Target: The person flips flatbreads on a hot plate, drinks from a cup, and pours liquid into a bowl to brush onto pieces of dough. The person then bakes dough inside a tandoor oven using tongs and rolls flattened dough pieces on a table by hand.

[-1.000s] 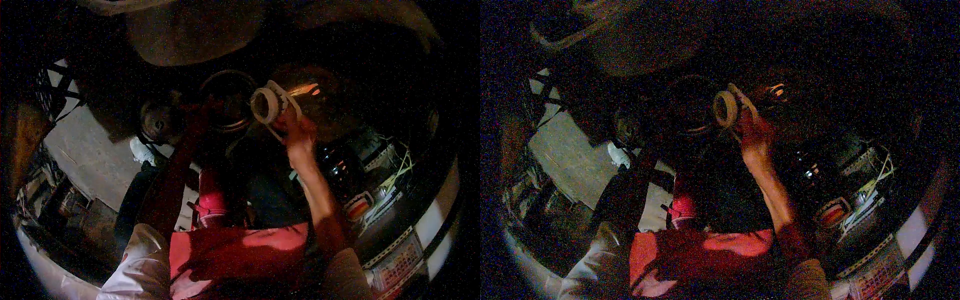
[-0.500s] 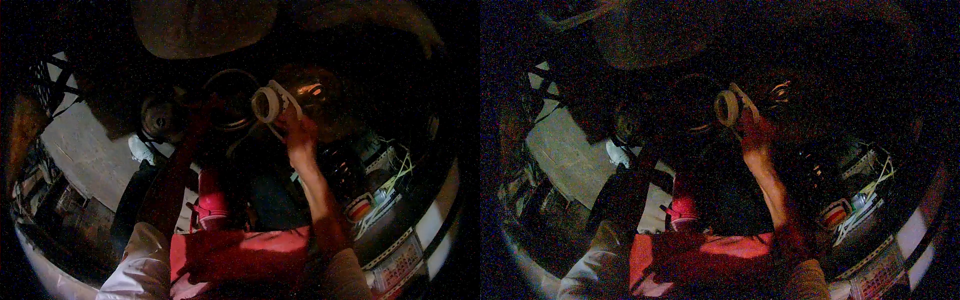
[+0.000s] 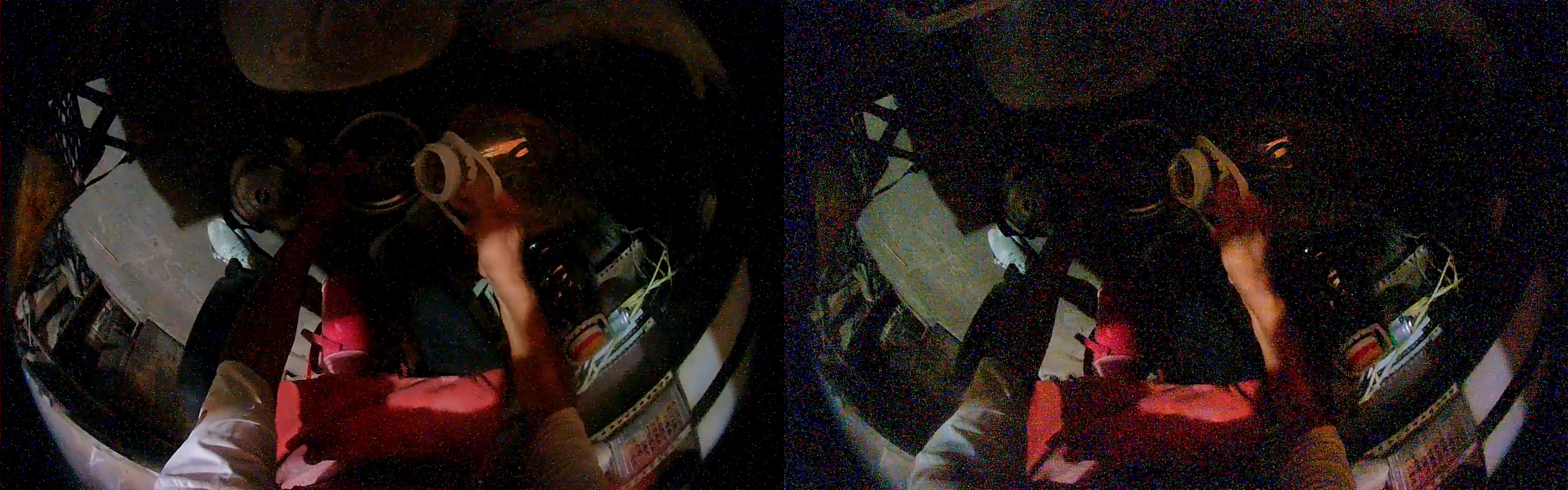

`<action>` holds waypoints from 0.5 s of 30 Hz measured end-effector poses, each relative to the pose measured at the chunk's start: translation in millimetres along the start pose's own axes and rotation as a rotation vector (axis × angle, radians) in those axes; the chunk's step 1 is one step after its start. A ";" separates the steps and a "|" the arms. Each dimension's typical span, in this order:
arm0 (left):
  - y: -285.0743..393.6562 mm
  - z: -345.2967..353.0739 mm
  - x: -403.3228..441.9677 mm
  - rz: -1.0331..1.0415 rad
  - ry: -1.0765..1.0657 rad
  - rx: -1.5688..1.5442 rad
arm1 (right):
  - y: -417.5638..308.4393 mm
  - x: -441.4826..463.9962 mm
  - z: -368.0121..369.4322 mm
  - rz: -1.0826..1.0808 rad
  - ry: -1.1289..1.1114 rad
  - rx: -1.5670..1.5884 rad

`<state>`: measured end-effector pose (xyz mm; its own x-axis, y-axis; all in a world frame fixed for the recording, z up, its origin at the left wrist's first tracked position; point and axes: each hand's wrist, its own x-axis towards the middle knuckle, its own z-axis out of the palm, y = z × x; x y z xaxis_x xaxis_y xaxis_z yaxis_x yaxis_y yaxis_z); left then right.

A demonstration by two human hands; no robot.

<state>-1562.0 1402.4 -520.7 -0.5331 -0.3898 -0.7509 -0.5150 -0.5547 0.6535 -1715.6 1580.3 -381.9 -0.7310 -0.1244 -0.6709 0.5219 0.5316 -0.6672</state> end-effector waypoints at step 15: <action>-4.5 66.1 -111.3 -0.016 -0.057 0.091 | -35.7 -75.8 -137.8 0.072 0.138 0.029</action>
<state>-1544.7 1496.9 -433.8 -0.5602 -0.3377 -0.7564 -0.5813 -0.4902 0.6495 -1739.5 1686.2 -262.6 -0.7435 0.0304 -0.6680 0.5862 0.5105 -0.6291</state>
